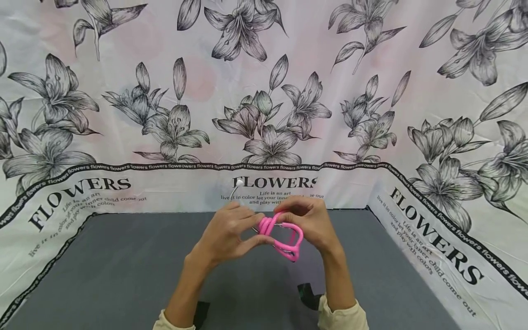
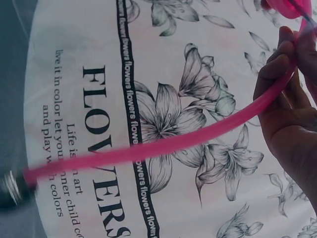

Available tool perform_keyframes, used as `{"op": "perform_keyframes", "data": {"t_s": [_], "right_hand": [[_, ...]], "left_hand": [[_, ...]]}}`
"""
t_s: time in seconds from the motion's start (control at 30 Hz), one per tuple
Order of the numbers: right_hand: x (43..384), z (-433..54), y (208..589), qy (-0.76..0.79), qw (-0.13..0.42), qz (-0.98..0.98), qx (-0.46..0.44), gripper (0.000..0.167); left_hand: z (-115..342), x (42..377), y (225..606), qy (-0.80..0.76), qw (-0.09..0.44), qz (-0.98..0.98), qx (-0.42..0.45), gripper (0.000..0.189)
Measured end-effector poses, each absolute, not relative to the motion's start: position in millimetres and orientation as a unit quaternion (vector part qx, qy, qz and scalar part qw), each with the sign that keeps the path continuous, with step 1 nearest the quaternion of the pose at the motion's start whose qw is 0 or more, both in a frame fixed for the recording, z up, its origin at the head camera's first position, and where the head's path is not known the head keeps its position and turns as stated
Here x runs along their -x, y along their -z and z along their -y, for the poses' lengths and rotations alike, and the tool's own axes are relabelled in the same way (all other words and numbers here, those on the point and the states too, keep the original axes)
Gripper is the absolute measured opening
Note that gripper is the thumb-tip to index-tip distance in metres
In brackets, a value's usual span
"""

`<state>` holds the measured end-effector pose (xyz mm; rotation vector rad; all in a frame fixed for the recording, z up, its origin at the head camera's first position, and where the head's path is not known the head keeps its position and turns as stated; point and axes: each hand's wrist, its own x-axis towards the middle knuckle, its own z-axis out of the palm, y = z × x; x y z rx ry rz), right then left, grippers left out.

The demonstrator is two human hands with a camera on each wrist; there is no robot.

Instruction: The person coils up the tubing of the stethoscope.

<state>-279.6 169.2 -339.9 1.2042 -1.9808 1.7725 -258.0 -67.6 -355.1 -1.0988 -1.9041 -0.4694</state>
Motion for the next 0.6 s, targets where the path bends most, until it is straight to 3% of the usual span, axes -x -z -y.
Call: {"op": "perform_keyframes", "data": {"t_s": [0.2, 0.47, 0.6], "right_hand": [[279.3, -166.6, 341.1, -0.608, 0.111, 0.676, -0.4, 0.017], [274.9, -159.0, 340.5, -0.585, 0.084, 0.724, -0.355, 0.016], [270.6, -153.5, 338.2, -0.59, 0.053, 0.732, -0.337, 0.024]], "left_hand": [[67.0, 255.3, 354.0, 0.236, 0.455, 0.749, 0.42, 0.052], [65.9, 252.6, 353.7, 0.29, 0.445, 0.763, 0.368, 0.059], [65.6, 253.5, 353.6, 0.305, 0.457, 0.764, 0.338, 0.062]]}}
